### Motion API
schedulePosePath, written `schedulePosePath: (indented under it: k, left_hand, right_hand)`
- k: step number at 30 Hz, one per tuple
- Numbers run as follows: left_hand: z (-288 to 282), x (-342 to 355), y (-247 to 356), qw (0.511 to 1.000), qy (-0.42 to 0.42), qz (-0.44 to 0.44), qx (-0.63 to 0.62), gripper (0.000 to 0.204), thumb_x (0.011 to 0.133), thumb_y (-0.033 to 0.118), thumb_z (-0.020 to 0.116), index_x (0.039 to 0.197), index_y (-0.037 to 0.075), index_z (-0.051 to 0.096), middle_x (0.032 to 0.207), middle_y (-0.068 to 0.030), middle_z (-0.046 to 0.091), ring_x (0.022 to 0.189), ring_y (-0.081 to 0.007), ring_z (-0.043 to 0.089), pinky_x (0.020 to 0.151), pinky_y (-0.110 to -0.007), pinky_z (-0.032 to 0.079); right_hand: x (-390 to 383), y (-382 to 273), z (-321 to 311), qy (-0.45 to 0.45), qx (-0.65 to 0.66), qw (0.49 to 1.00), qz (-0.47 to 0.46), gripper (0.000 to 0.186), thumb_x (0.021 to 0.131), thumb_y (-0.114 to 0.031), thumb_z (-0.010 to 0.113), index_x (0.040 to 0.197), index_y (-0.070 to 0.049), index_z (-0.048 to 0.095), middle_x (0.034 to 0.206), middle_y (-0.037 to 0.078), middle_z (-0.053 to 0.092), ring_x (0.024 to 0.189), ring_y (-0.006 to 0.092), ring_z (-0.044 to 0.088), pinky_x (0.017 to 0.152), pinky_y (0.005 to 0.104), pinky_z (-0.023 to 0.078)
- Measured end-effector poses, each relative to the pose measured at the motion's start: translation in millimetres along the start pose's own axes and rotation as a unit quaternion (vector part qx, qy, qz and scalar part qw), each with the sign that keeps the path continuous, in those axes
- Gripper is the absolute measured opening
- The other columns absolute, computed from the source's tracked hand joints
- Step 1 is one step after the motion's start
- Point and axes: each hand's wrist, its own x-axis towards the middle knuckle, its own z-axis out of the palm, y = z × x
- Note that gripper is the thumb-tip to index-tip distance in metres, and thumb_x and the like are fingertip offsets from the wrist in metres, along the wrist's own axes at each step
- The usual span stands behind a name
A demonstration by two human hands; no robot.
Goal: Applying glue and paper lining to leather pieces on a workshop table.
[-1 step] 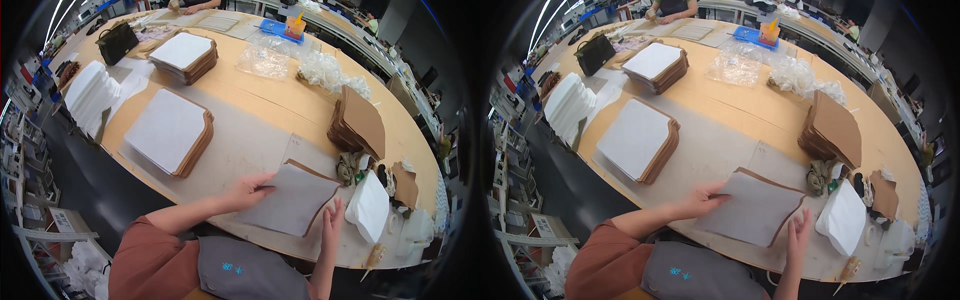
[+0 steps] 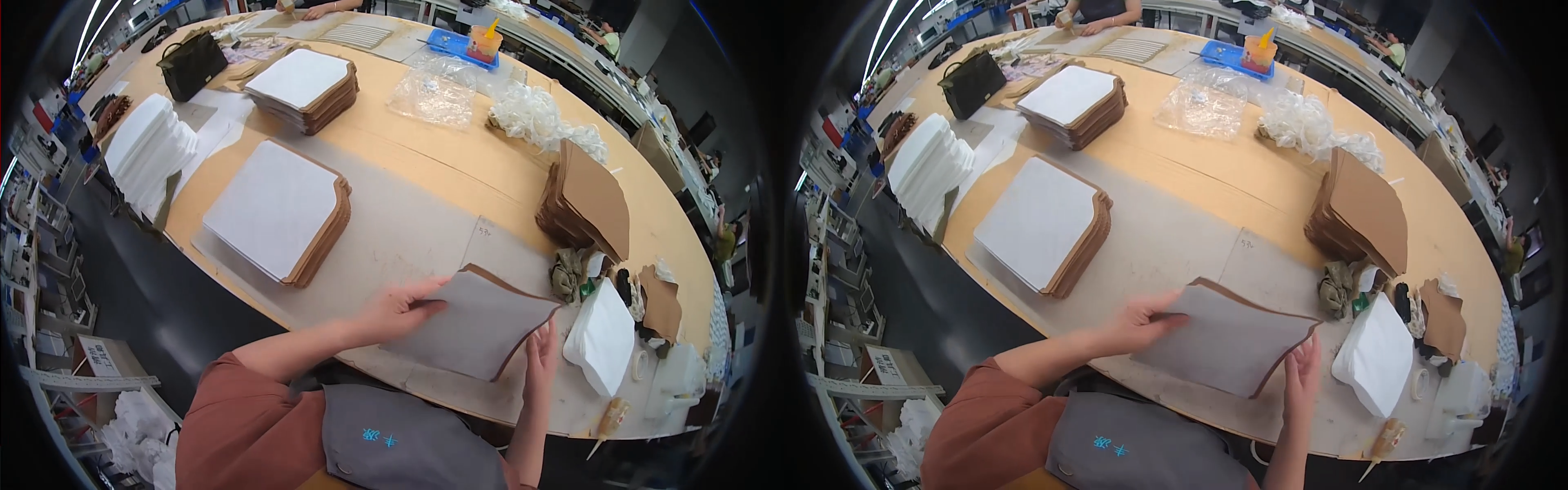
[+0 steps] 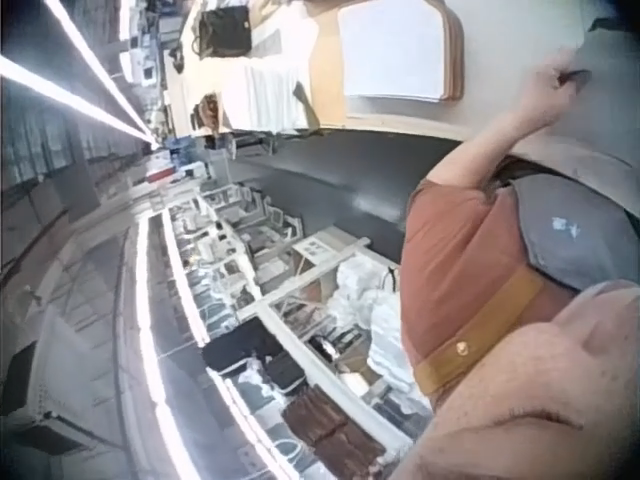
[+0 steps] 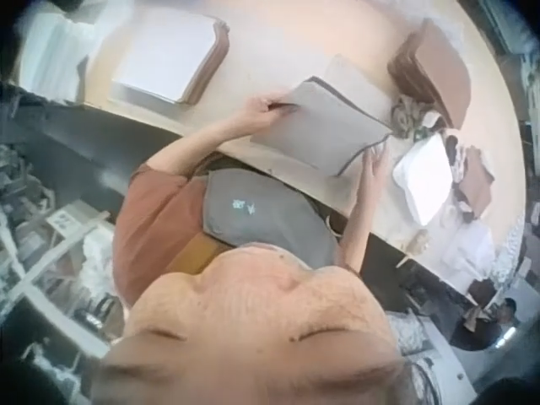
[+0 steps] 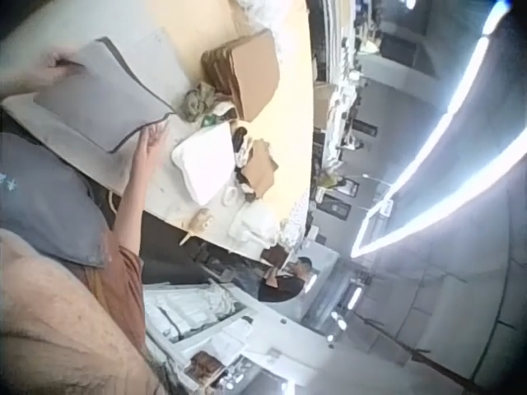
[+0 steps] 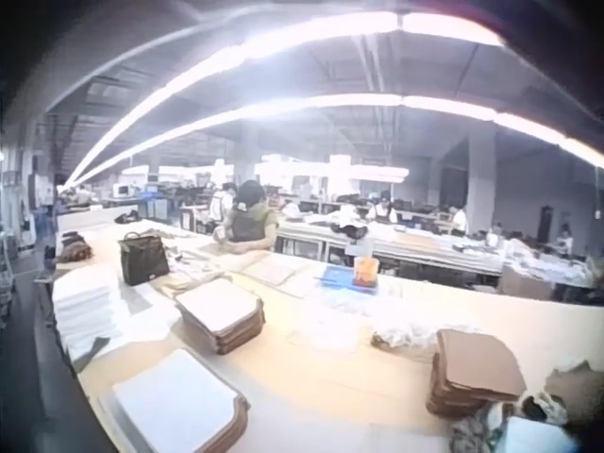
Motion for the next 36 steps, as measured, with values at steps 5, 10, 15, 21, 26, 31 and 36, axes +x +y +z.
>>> schedulePosePath:
  k: [5, 10, 15, 21, 26, 31, 36]
  left_hand:
    - [-82.2, -34.5, 34.4, 0.993, 0.061, -0.086, -0.049, 0.03, 0.102, 0.018, 0.061, 0.126, 0.0, 0.064, 0.104, -0.0025, 0.071, 0.094, -0.0081, 0.063, 0.083, -0.027, 0.052]
    - [-166.1, -69.0, 32.1, 0.95, 0.229, -0.19, -0.096, 0.024, 0.1, 0.02, 0.064, 0.11, -0.002, 0.069, 0.095, -0.0029, 0.072, 0.083, -0.0083, 0.066, 0.075, -0.027, 0.055]
    - [-287.9, -74.8, 22.1, 0.936, 0.252, -0.241, -0.042, 0.027, 0.099, 0.022, 0.066, 0.112, -0.001, 0.067, 0.096, -0.0055, 0.072, 0.081, -0.0104, 0.068, 0.073, -0.026, 0.056]
    - [-377.0, -30.8, 37.5, 0.927, 0.233, -0.27, 0.116, 0.025, 0.096, 0.024, 0.069, 0.108, 0.001, 0.069, 0.095, -0.0021, 0.069, 0.081, -0.0085, 0.064, 0.072, -0.026, 0.054]
    - [-401.1, -0.7, 26.8, 0.935, 0.223, -0.256, 0.099, 0.024, 0.095, 0.022, 0.071, 0.108, 0.003, 0.068, 0.091, -0.0003, 0.066, 0.081, -0.0071, 0.06, 0.074, -0.024, 0.052]
    - [-393.2, 4.3, -4.0, 0.931, 0.241, -0.242, 0.129, 0.023, 0.094, 0.02, 0.071, 0.108, 0.002, 0.068, 0.092, 0.0009, 0.067, 0.082, -0.0063, 0.059, 0.075, -0.022, 0.049]
    - [-390.7, 1.3, -8.9, 0.931, 0.261, -0.222, 0.124, 0.022, 0.093, 0.017, 0.072, 0.108, 0.001, 0.068, 0.093, 0.0009, 0.067, 0.082, -0.0057, 0.059, 0.075, -0.02, 0.048]
  right_hand:
    - [20.2, -30.3, 54.4, -0.147, 0.144, 0.979, 0.011, 0.07, 0.096, 0.002, 0.057, 0.158, -0.003, 0.023, 0.11, 0.007, 0.063, 0.102, 0.0114, 0.062, 0.094, 0.0267, 0.048]
    - [20.7, -90.5, 146.2, -0.265, 0.181, 0.946, -0.05, 0.072, 0.091, 0.004, 0.065, 0.155, -0.006, 0.033, 0.1, 0.005, 0.063, 0.09, 0.0097, 0.065, 0.079, 0.0261, 0.053]
    - [33.9, -112.6, 246.6, -0.384, 0.058, 0.921, -0.035, 0.033, 0.092, -0.008, 0.071, 0.125, -0.005, 0.063, 0.101, 0.004, 0.066, 0.086, 0.0107, 0.068, 0.079, 0.0253, 0.054]
    - [48.5, -123.0, 326.2, -0.427, 0.121, 0.896, 0.025, 0.024, 0.1, -0.016, 0.062, 0.119, -0.002, 0.067, 0.103, 0.004, 0.069, 0.091, 0.0108, 0.065, 0.083, 0.0273, 0.054]
    - [67.5, -117.8, 349.3, -0.378, 0.149, 0.913, 0.02, 0.021, 0.099, -0.014, 0.062, 0.114, -0.001, 0.069, 0.099, 0.005, 0.068, 0.083, 0.0117, 0.065, 0.078, 0.0275, 0.054]
    - [83.1, -106.2, 348.7, -0.358, 0.134, 0.923, 0.032, 0.021, 0.098, -0.013, 0.063, 0.113, -0.001, 0.07, 0.098, 0.005, 0.069, 0.083, 0.0111, 0.064, 0.078, 0.0272, 0.054]
    - [84.9, -111.7, 345.5, -0.373, 0.129, 0.916, 0.066, 0.023, 0.099, -0.013, 0.063, 0.117, -0.001, 0.069, 0.101, 0.004, 0.069, 0.087, 0.0108, 0.062, 0.081, 0.0264, 0.053]
